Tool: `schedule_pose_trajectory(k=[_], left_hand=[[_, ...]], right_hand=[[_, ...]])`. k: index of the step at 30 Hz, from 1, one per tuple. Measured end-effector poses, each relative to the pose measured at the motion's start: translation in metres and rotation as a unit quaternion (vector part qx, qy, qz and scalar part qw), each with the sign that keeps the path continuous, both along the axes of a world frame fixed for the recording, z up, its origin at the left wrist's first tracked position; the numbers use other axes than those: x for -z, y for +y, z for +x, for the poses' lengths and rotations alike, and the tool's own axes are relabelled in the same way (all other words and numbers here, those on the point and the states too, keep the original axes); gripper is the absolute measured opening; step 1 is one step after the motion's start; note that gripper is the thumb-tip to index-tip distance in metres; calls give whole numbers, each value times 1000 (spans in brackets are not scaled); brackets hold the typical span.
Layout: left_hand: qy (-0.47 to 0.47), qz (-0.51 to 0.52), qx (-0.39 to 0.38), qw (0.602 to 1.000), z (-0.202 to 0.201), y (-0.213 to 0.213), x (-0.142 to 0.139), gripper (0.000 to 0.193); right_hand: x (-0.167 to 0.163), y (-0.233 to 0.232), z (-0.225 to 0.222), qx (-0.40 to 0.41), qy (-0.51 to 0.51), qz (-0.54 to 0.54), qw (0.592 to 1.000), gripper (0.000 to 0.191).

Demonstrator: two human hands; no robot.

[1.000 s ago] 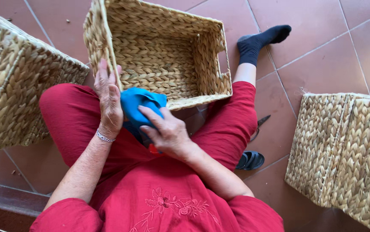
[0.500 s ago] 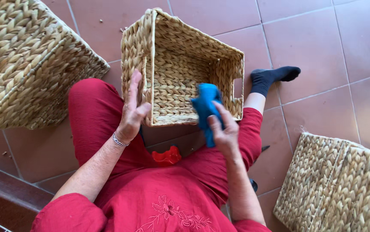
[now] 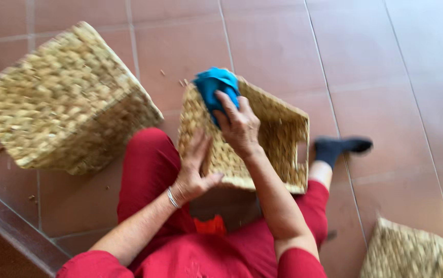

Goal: The person sits on a tiled floor and wipes a woven basket with a blue cloth, cleaning the exterior and interior surfaces. The basket is rotated and lifted to reach all sides, and the cloth is used to remove dust or debris.

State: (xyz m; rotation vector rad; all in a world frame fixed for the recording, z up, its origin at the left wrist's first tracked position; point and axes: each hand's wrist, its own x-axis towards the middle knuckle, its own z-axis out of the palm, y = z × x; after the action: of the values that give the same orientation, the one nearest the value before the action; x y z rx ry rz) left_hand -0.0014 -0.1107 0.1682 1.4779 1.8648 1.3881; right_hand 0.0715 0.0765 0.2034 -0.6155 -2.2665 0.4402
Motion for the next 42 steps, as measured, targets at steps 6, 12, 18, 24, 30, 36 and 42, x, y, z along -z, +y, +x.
schedule_pose_trajectory(k=[6,12,18,24,30,36,42], left_hand=[[-28,-21,1,999,-12,7,-17,99],[-35,-45,-4,998,-13,6,-15,100],[-48,-58,9,997,-8,8,-20,100],[-11,-59,22,998,-9,11,-23,101],[-26,-49,7,998,-8,10,-27,97],[-14,-41,8,999,-13,12,-30,95],[-10,-44,14,999,-11,13,-28,95]], right_hand=[[39,92,-35,155,-78,-22,985,45],[109,139,57,274,-159,-154,936,47],[120,171,113,369,-219,-312,847,56],[84,139,58,247,-129,-296,914,50],[17,71,-7,6,-82,-153,985,48],[36,98,7,110,-191,-91,971,53],[109,155,89,233,-242,-173,926,55]])
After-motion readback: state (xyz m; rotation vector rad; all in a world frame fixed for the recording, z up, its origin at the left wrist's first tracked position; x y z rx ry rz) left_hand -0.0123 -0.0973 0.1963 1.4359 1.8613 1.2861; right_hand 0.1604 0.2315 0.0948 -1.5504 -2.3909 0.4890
